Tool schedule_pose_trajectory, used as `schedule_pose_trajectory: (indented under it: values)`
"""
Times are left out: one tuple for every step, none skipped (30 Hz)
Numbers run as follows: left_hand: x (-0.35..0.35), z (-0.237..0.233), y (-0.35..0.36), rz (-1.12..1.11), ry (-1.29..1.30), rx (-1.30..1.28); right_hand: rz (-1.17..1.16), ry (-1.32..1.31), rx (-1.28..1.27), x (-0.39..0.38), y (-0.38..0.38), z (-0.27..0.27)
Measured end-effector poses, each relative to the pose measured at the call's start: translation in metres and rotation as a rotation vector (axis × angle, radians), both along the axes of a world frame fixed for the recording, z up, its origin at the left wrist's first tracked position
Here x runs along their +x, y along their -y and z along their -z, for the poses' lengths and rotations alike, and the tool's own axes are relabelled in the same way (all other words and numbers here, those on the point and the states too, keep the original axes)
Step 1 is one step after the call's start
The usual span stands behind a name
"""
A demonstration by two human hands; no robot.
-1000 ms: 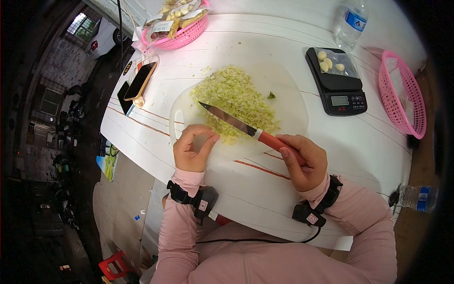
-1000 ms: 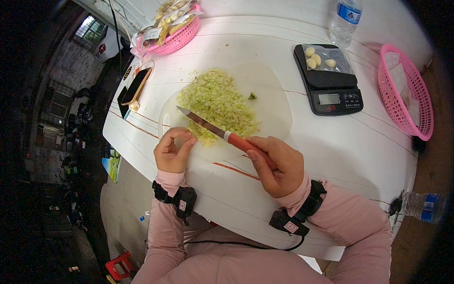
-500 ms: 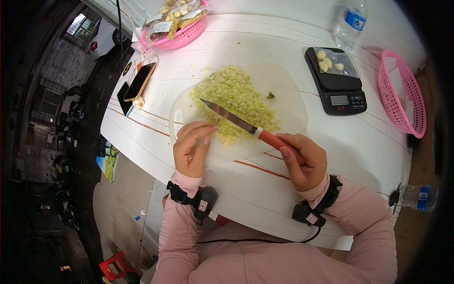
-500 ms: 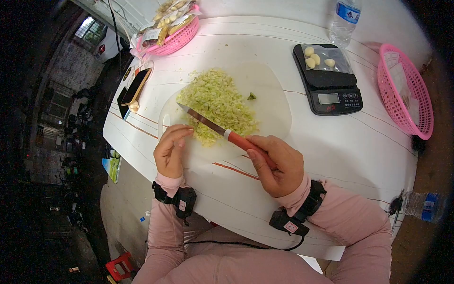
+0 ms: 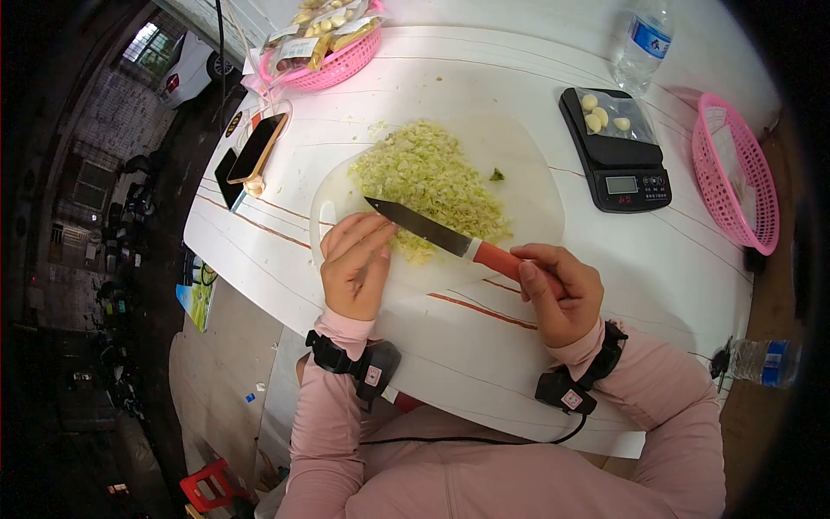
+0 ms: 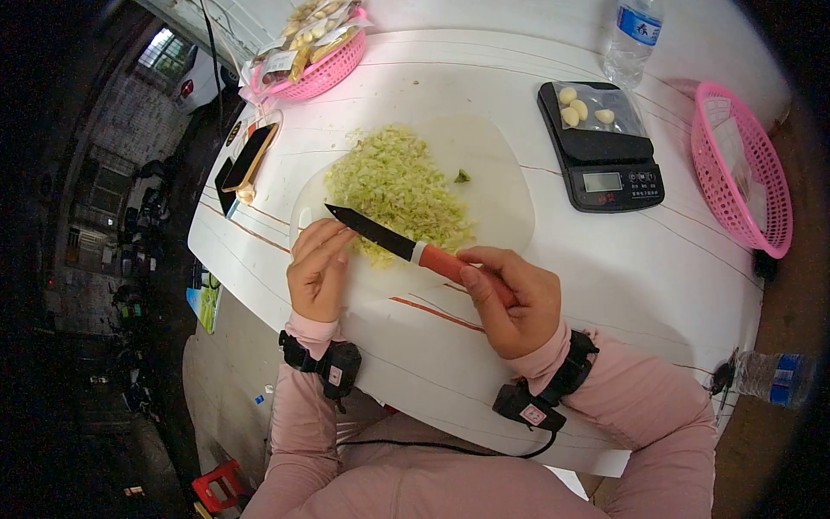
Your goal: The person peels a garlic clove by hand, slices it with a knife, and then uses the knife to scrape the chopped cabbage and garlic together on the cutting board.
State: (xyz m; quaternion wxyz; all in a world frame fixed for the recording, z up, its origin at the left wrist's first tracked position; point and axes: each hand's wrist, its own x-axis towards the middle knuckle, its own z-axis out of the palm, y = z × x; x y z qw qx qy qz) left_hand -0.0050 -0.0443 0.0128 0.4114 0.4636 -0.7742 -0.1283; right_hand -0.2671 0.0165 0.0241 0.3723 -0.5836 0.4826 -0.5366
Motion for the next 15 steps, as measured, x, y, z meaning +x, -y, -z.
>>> schedule_pose_trajectory:
  values:
    - [0.000,0.001,0.000,-0.004,0.006,-0.004,-0.008,0.019,-0.015,0.000,0.000,0.000]
    - [0.000,0.001,-0.001,-0.004,0.006,-0.004,-0.008,0.019,-0.015,0.000,0.000,0.000]
    - [0.000,0.001,-0.001,-0.014,0.022,-0.004,-0.013,0.019,-0.018,0.000,0.000,-0.001]
    - [0.000,0.001,-0.001,-0.023,0.039,-0.003,-0.018,0.019,-0.021,0.000,0.000,-0.001]
    - [-0.002,-0.002,-0.001,-0.023,0.039,-0.003,-0.017,0.019,-0.021,0.000,0.000,0.000]
    - [-0.005,-0.008,-0.002,-0.019,0.082,0.011,0.041,-0.038,-0.041,0.001,0.001,0.001]
    - [-0.006,-0.012,-0.002,-0.015,0.124,0.025,0.100,-0.096,-0.061,0.001,0.001,0.002]
    - [-0.006,-0.011,-0.002,-0.015,0.124,0.025,0.100,-0.096,-0.061,0.002,0.003,0.004]
    - [-0.005,-0.011,-0.002,-0.017,0.119,0.018,0.137,-0.070,-0.066,0.003,0.004,0.006]
    - [-0.005,-0.010,-0.002,-0.019,0.114,0.011,0.174,-0.044,-0.071,0.004,0.005,0.007]
    - [-0.005,-0.010,-0.002,-0.020,0.114,0.010,0.173,-0.044,-0.072,0.004,0.004,0.006]
    - [-0.005,-0.011,-0.002,-0.022,0.114,0.008,0.164,-0.055,-0.060,0.004,0.004,0.004]
    - [-0.005,-0.011,-0.002,-0.025,0.114,0.006,0.156,-0.066,-0.047,0.003,0.003,0.002]
    - [-0.005,-0.011,-0.002,-0.025,0.114,0.005,0.155,-0.066,-0.047,0.003,0.002,0.000]
    - [-0.005,-0.011,-0.002,-0.029,0.104,0.006,0.129,-0.076,-0.064,0.002,0.001,-0.003]
